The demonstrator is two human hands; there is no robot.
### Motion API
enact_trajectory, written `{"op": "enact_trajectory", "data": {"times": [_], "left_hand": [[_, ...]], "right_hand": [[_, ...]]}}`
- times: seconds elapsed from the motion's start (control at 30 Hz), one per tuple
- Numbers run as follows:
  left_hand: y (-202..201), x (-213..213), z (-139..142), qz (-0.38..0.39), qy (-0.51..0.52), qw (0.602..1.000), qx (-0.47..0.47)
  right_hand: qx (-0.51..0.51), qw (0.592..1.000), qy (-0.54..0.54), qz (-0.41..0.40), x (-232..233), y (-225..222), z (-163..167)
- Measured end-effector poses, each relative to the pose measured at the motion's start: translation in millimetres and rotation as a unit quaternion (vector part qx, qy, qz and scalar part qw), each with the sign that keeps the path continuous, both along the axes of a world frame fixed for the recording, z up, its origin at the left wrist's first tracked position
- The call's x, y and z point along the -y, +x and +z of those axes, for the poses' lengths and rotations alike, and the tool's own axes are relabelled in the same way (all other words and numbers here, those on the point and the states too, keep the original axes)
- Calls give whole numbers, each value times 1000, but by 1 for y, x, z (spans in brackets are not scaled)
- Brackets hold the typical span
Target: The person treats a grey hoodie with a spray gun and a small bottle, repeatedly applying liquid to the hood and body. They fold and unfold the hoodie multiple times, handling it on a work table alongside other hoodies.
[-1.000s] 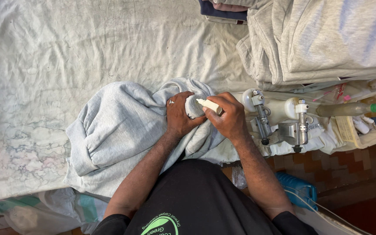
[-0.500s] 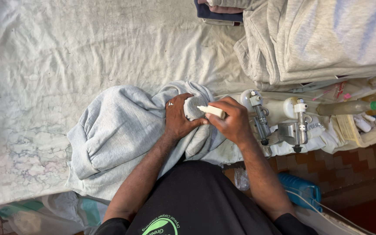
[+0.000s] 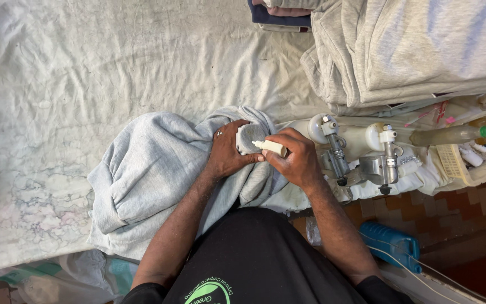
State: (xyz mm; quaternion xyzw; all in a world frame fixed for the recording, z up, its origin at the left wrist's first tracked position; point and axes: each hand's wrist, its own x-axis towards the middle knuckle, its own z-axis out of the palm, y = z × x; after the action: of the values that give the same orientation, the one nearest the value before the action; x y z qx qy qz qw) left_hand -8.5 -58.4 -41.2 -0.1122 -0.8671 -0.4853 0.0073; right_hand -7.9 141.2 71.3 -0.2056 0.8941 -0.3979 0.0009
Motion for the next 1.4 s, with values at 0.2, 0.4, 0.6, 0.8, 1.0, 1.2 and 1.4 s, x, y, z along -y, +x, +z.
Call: {"op": "enact_trajectory", "data": {"times": [0.2, 0.4, 0.6, 0.8, 1.0, 1.2, 1.4], "left_hand": [[1, -1, -1, 11, -9, 1000, -8], [1, -6, 0, 26, -17, 999, 23], [5, -1, -9, 12, -14, 1000, -23], [7, 13, -34, -47, -9, 994, -102], [6, 18, -43, -69, -38, 990, -120], [-3, 26, -42, -110, 21, 993, -35], [-12, 37, -40, -147, 129, 980, 37]], "right_hand": [[-29, 999, 21, 30, -2, -4, -2], [-25, 1000, 13, 5, 6, -15, -9], [-14, 999, 36, 13, -4, -7, -1], [27, 996, -57, -70, -33, 16, 1], [49, 986, -139, -77, -38, 24, -11], [30, 990, -107, -90, -36, 24, -16], [23, 990, -104, -90, -33, 21, -17]]}}
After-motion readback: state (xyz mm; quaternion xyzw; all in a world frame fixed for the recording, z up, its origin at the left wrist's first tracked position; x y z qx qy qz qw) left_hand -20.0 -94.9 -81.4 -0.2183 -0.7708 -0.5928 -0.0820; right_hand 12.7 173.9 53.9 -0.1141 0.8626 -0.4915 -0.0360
